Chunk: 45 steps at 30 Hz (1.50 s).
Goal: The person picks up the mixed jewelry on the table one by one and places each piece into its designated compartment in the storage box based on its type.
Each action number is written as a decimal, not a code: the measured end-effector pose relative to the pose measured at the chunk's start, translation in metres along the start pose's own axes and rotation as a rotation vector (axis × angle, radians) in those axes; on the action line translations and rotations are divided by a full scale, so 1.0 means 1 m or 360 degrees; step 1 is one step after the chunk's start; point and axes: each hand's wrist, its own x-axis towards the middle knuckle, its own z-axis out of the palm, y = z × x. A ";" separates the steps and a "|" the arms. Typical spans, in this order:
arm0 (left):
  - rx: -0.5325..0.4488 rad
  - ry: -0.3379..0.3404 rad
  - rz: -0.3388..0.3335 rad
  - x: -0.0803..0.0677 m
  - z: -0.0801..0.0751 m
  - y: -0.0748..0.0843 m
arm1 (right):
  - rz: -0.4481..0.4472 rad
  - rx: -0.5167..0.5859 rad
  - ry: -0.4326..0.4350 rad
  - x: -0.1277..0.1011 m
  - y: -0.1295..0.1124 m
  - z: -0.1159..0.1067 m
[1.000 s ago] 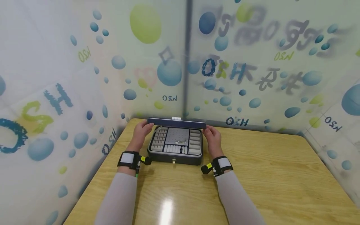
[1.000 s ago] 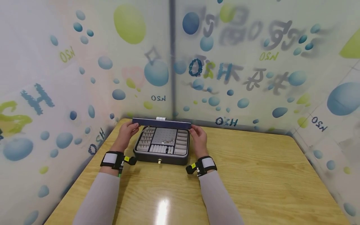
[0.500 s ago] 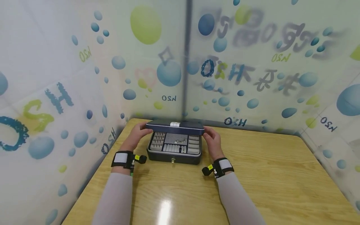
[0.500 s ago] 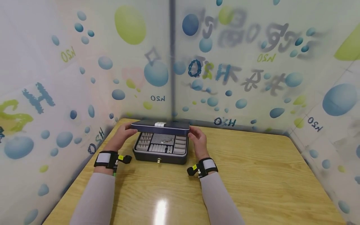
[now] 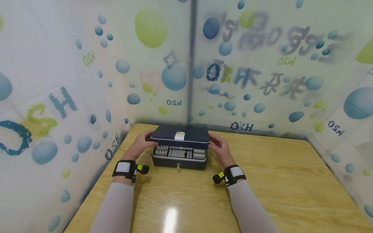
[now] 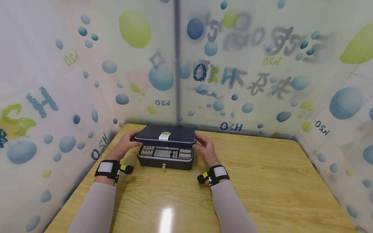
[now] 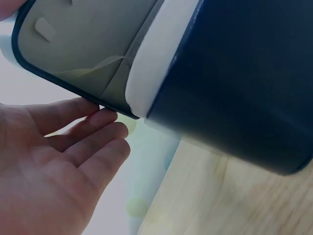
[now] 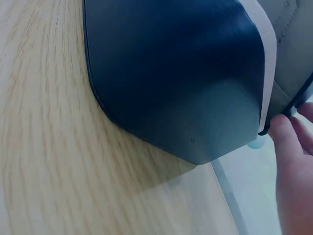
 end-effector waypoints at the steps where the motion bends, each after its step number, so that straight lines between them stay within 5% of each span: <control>1: 0.0017 -0.0005 -0.0001 0.000 0.000 -0.001 | 0.0003 0.0003 -0.0019 -0.001 0.000 -0.001; 18: 0.0177 -0.0197 -0.0077 -0.003 -0.008 -0.003 | 0.0135 -0.0202 -0.0391 -0.001 -0.012 -0.021; 25: 0.0521 -0.0183 -0.0149 -0.004 -0.005 0.004 | 0.0181 -0.0331 -0.0497 0.000 -0.018 -0.025; 45: 0.0720 -0.0205 -0.0162 -0.001 -0.002 0.007 | 0.0252 -0.0464 -0.0533 0.001 -0.021 -0.025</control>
